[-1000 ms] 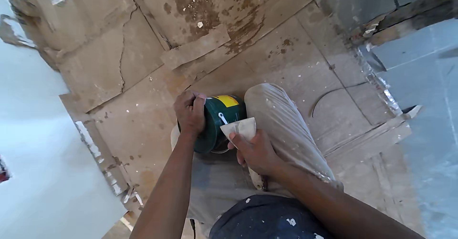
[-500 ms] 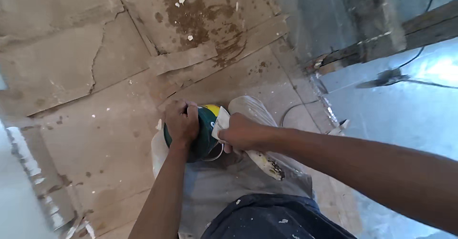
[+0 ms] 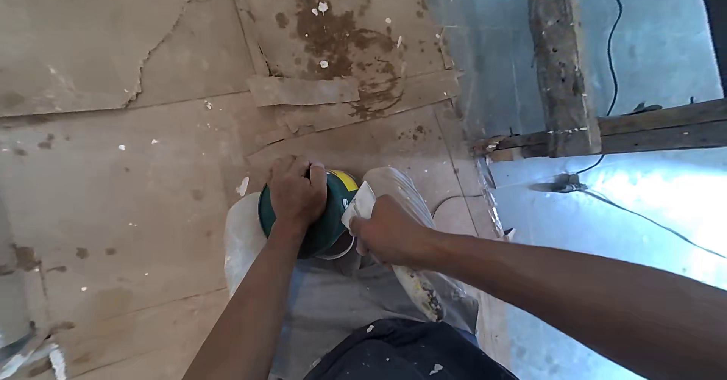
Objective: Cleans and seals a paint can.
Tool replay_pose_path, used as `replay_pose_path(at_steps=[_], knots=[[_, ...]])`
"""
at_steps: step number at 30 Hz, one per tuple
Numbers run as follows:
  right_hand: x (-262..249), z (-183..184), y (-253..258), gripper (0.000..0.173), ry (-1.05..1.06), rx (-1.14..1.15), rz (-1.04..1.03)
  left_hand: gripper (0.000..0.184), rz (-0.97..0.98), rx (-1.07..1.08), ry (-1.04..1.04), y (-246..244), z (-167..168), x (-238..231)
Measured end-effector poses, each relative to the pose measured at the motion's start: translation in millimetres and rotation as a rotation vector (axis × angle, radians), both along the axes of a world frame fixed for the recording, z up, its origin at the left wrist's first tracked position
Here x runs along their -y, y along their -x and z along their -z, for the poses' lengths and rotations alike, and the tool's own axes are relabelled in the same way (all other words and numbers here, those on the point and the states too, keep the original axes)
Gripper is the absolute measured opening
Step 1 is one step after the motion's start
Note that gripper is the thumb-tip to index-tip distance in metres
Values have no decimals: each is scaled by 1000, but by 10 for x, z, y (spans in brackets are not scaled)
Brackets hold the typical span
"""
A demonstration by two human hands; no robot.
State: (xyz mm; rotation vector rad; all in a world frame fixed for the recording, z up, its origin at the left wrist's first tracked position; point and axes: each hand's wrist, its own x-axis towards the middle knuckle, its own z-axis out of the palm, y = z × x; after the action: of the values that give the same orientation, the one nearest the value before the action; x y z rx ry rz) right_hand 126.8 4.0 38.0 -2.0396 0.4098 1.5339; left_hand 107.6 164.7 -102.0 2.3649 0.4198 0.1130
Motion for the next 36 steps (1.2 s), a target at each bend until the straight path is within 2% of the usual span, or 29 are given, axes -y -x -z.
replay_pose_path(at_steps=[3, 5, 7, 11, 13, 20, 29, 36], knots=[[15, 38, 244, 35, -14, 186, 11, 41, -4, -1, -9, -36, 10, -9], [39, 80, 320, 34, -30, 223, 30, 41, -11, -8, -8, -45, 17, -7], [64, 66, 189, 34, -55, 168, -13, 42, 0, 2, -9, -39, -1, -9], [38, 36, -397, 25, -29, -150, -207, 39, 33, 26, -29, 15, -23, 66], [-15, 28, -507, 23, 2, -192, -271, 39, 39, 56, -44, 17, -4, 90], [29, 4, -306, 26, 48, -166, -162, 41, 48, 33, -34, 47, 8, 110], [92, 47, -216, 25, -9, -158, -93, 41, 60, 32, -30, 53, -11, 102], [75, 47, -270, 27, 1, -126, -210, 43, 54, 22, -26, 34, -10, 100]])
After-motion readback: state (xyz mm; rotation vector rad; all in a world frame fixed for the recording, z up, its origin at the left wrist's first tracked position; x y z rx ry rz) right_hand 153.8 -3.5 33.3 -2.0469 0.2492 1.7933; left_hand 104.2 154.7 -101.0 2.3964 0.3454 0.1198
